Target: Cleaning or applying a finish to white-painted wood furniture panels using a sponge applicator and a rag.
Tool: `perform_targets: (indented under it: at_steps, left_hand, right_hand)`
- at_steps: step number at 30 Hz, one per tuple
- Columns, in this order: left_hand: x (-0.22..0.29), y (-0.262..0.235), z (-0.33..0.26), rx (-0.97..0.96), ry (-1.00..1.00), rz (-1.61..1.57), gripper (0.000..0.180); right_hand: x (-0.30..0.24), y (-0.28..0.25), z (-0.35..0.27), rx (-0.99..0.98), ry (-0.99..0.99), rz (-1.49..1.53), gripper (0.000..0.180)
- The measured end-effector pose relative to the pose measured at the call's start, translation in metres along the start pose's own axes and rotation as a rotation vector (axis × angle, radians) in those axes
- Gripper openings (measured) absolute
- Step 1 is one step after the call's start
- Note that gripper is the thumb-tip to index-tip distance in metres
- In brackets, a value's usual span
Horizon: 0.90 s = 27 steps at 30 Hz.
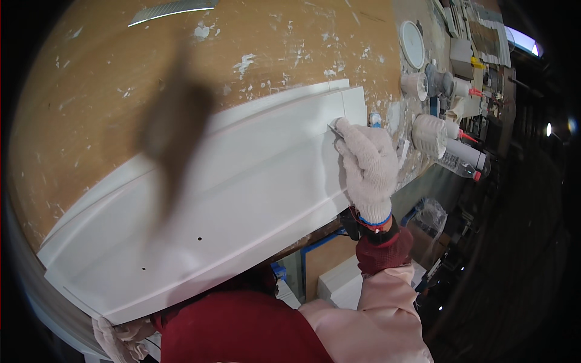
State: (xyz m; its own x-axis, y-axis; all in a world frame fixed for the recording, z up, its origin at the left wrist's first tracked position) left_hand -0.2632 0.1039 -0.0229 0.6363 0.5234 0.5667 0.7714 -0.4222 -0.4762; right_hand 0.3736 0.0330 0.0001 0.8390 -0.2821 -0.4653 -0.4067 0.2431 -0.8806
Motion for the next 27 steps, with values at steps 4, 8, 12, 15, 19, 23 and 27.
perform_targets:
  at_steps: [4,8,12,15,19,23,27]
  left_hand:
    - [-0.004,-0.003,-0.002,-0.023,-0.006,-0.015,0.053]
    - [0.000,-0.003,-0.003,0.034,0.025,0.079,0.053]
    - [0.011,0.010,-0.005,0.019,0.000,-0.088,0.052]
    - [0.016,0.015,-0.006,0.034,-0.030,-0.167,0.051]
    - [0.014,0.016,-0.002,0.020,0.036,-0.083,0.049]
    - [0.024,0.019,-0.004,-0.016,0.067,-0.056,0.048]
    - [0.039,0.027,-0.009,0.030,0.112,-0.004,0.048]
  right_hand:
    - [-0.008,-0.003,0.004,-0.055,-0.114,-0.008,0.039]
    - [-0.008,-0.003,0.005,0.079,0.114,-0.078,0.037]
    - [-0.012,-0.005,0.003,-0.057,-0.043,0.000,0.035]
    - [-0.011,-0.008,0.003,-0.023,0.083,-0.047,0.034]
    - [-0.008,-0.007,-0.004,0.057,0.060,-0.065,0.032]
    - [-0.015,-0.005,-0.001,-0.008,-0.042,-0.016,0.033]
    - [-0.013,-0.004,-0.002,0.034,0.089,-0.081,0.035]
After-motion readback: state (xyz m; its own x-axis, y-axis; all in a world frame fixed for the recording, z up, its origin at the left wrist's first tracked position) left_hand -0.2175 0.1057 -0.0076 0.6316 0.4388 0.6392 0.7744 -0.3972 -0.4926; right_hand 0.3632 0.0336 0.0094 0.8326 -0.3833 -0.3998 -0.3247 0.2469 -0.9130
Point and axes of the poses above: each hand's wrist, its own z-axis towards the middle knuckle, its own y-axis out of the palm, x = y × z, the point moved 4 cm from there along z, towards the middle knuckle, and after that the axes turned 4 degrees about y, right-handed, at the moved point
